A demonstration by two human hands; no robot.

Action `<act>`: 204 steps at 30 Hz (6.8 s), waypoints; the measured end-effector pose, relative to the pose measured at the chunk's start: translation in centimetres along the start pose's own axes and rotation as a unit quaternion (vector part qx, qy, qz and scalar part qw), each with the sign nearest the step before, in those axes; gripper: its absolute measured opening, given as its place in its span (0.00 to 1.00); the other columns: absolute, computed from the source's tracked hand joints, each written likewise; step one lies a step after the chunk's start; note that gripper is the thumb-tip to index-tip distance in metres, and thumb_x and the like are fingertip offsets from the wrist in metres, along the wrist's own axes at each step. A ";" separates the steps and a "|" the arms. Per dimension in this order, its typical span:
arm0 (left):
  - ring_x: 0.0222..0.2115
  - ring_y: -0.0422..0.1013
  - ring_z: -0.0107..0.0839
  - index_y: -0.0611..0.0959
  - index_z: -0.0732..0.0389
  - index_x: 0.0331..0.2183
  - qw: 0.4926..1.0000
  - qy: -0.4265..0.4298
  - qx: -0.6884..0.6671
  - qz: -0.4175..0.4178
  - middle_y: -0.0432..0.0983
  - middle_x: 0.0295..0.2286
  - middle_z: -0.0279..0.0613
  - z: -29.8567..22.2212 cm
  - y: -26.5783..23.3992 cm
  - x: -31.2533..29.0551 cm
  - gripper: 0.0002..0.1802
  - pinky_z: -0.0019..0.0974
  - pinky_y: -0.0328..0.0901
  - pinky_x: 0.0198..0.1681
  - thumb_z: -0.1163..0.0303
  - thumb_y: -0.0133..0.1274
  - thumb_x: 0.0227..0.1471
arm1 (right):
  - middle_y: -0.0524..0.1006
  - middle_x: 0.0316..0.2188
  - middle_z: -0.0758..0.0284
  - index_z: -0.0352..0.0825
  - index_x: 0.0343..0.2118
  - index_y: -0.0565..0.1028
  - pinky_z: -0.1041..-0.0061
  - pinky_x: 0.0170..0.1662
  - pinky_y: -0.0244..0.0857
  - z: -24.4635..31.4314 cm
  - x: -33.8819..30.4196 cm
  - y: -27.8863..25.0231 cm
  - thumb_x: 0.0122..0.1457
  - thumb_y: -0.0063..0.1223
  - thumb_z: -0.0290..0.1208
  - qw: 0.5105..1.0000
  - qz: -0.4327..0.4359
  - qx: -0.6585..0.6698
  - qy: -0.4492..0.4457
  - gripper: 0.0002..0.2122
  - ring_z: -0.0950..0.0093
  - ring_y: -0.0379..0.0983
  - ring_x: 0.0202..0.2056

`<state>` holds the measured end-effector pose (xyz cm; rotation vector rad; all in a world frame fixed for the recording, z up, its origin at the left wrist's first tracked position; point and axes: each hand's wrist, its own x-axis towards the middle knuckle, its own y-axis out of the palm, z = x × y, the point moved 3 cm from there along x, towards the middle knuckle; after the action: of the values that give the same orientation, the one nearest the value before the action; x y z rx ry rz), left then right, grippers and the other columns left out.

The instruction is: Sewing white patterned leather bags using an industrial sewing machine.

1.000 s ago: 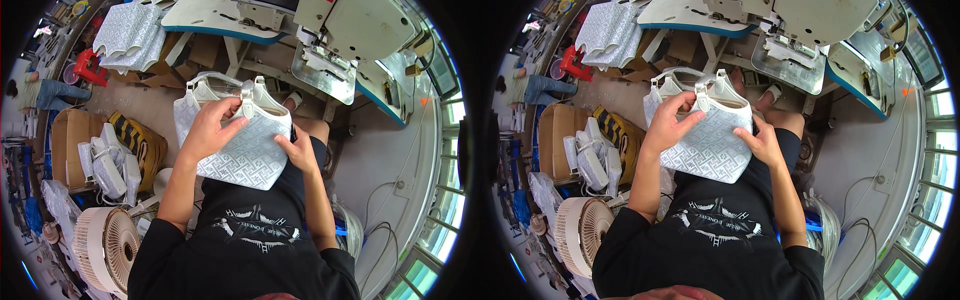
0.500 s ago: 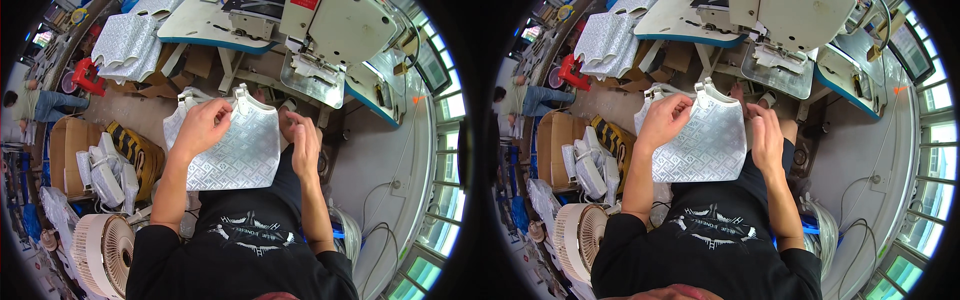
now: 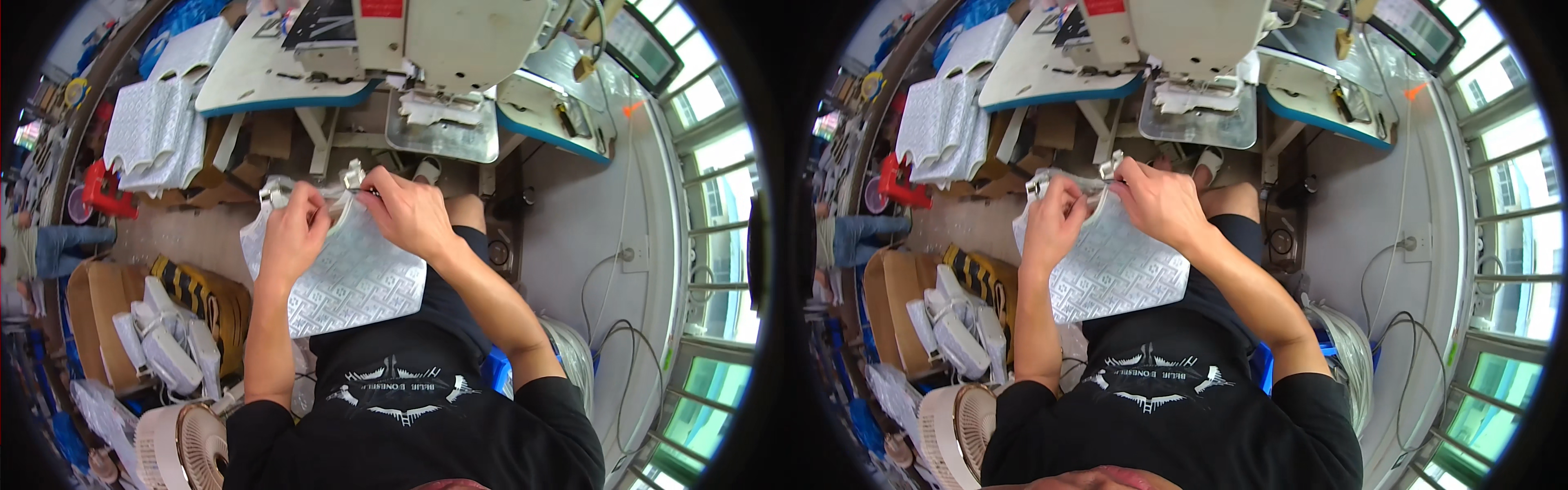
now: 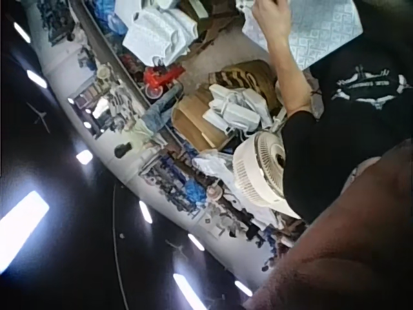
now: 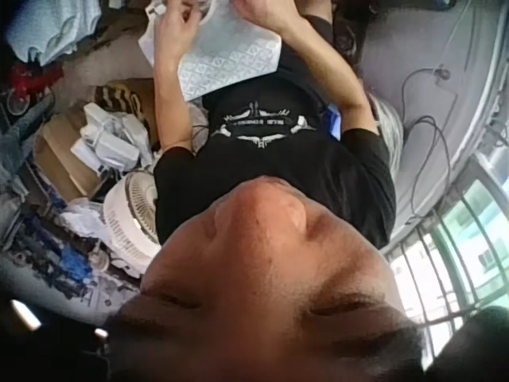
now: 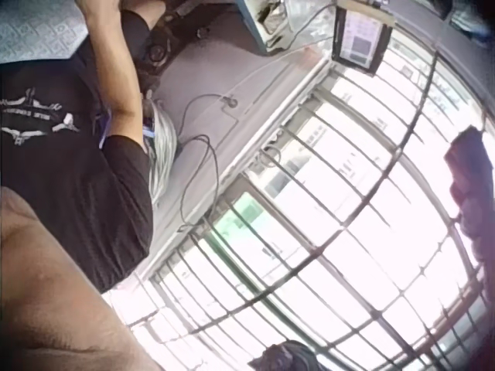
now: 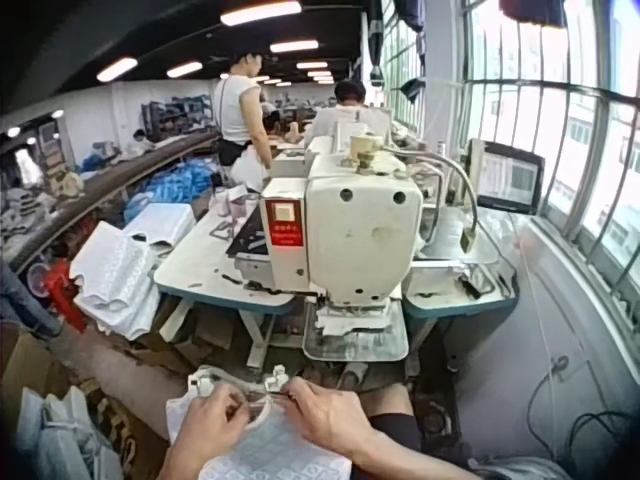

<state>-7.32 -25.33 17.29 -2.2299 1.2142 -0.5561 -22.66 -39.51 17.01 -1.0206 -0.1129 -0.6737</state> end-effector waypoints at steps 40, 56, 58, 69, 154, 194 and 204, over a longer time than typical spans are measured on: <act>0.27 0.75 0.58 0.81 0.63 0.37 0.993 0.037 0.115 0.011 0.78 0.25 0.55 3.1 0.2 0.5 0.15 0.51 0.65 0.30 0.60 0.51 0.67 | 0.83 0.30 0.51 0.49 0.68 0.58 0.49 0.36 0.71 -20.1 5.6 -31.5 0.64 0.58 0.44 0.889 -0.223 -0.322 0.237 0.32 0.46 0.80 0.34; 0.27 0.75 0.47 0.80 0.66 0.41 0.992 0.051 0.108 0.038 0.80 0.28 0.53 2.5 1.1 0.7 0.15 0.44 0.67 0.33 0.62 0.51 0.68 | 0.83 0.29 0.59 0.43 0.62 0.70 0.55 0.38 0.72 -25.2 0.5 -36.5 0.62 0.60 0.43 0.811 -0.403 -0.297 0.303 0.26 0.53 0.81 0.35; 0.26 0.75 0.47 0.81 0.66 0.41 0.994 0.043 0.092 0.032 0.80 0.27 0.52 2.3 0.9 0.5 0.14 0.44 0.67 0.33 0.63 0.52 0.67 | 0.83 0.29 0.59 0.42 0.61 0.71 0.56 0.38 0.72 -25.0 0.5 -36.2 0.62 0.60 0.43 0.817 -0.400 -0.292 0.295 0.25 0.54 0.81 0.35; 0.23 0.70 0.25 0.81 0.69 0.42 0.989 0.115 -0.092 -0.028 0.79 0.24 0.34 2.8 0.2 -0.4 0.10 0.29 0.66 0.30 0.72 0.57 0.63 | 0.81 0.27 0.67 0.37 0.56 0.76 0.69 0.33 0.70 -22.2 -4.0 -36.2 0.62 0.63 0.39 0.838 -0.416 -0.200 0.292 0.21 0.70 0.76 0.27; 0.38 0.80 0.39 0.84 0.64 0.47 0.933 -0.077 -0.336 0.101 0.83 0.41 0.46 2.7 3.1 -12.0 0.17 0.37 0.72 0.44 0.82 0.53 0.56 | 0.82 0.36 0.69 0.28 0.60 0.72 0.87 0.22 0.49 -10.6 -13.2 -5.3 0.68 0.49 0.25 0.823 -0.017 0.447 0.350 0.19 0.89 0.58 0.20; 0.36 0.76 0.43 0.84 0.55 0.53 0.987 -0.086 -0.124 0.061 0.80 0.36 0.47 -0.5 -1.4 -12.2 0.24 0.43 0.69 0.43 0.71 0.61 0.53 | 0.81 0.52 0.60 0.35 0.54 0.80 0.69 0.48 0.77 3.1 -8.9 0.3 0.56 0.60 0.15 0.957 0.212 0.192 0.043 0.21 0.59 0.81 0.49; 0.33 0.78 0.52 0.87 0.56 0.42 0.994 -0.050 0.094 -0.013 0.80 0.30 0.56 4.3 -0.7 -1.8 0.18 0.48 0.69 0.36 0.54 0.59 0.56 | 0.83 0.39 0.64 0.28 0.52 0.79 0.86 0.32 0.60 0.7 -7.0 -7.8 0.71 0.49 0.31 0.876 -0.204 0.372 0.230 0.14 0.82 0.71 0.29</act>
<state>-5.30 -22.40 14.21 -2.0906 1.0392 -0.5378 -32.51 -38.37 20.47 -0.0679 -0.1559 -1.1283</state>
